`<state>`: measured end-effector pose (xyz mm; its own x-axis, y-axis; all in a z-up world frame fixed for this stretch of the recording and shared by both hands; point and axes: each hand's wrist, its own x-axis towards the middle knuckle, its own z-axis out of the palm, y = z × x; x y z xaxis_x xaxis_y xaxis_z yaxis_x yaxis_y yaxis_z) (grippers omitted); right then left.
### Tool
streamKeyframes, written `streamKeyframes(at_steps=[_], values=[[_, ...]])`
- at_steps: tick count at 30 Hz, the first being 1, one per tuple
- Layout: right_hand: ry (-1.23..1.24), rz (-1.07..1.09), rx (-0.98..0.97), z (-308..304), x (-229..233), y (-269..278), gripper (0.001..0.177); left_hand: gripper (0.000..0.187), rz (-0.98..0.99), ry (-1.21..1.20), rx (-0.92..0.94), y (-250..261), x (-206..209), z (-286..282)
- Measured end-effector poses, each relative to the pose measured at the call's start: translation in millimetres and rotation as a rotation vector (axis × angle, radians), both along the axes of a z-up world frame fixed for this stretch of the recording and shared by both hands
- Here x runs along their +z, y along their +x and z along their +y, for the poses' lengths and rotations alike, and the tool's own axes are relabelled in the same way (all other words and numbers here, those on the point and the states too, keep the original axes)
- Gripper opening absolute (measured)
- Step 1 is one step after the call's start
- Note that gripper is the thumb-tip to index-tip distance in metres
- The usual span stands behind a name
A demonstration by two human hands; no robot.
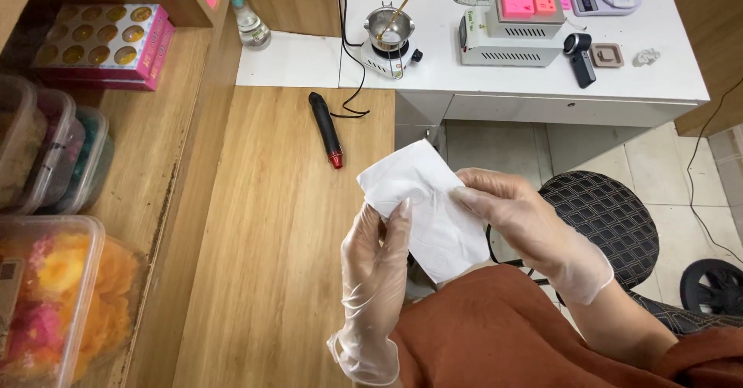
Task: Melting wax and preparing silicone molds at a candle-making workstation.
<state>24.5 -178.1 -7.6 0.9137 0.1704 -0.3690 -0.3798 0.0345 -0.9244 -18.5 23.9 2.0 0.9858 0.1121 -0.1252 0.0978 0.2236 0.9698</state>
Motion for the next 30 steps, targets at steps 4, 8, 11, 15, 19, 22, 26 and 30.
streamKeyframes(at_steps=[4,8,11,15,19,22,26,30], values=[[-0.017,0.018,0.020,9,11,14,0.025,0.025,-0.090,-0.108,0.015,4,-15,4],[0.176,-0.039,-0.018,4,-4,37,0.021,0.031,-0.068,0.127,-0.102,17,-4,9],[0.167,0.031,-0.059,-8,-6,59,0.019,0.031,-0.065,0.126,-0.197,37,-7,5],[0.244,-0.348,0.290,-41,-21,101,0.016,0.024,-0.253,0.017,-0.109,79,-42,-10],[0.387,-0.501,0.430,-60,-17,168,0.025,0.032,-0.310,0.122,-0.093,145,-36,-34],[0.295,-0.302,0.310,-78,-4,218,0.028,0.031,-0.321,0.121,-0.164,205,-53,-53],[0.127,-0.267,0.177,-132,-51,284,0.014,0.036,-0.039,0.130,-0.205,282,-32,-99],[0.040,-0.177,0.058,-158,-25,325,0.051,0.057,0.142,-0.003,-0.281,344,-40,-147]])
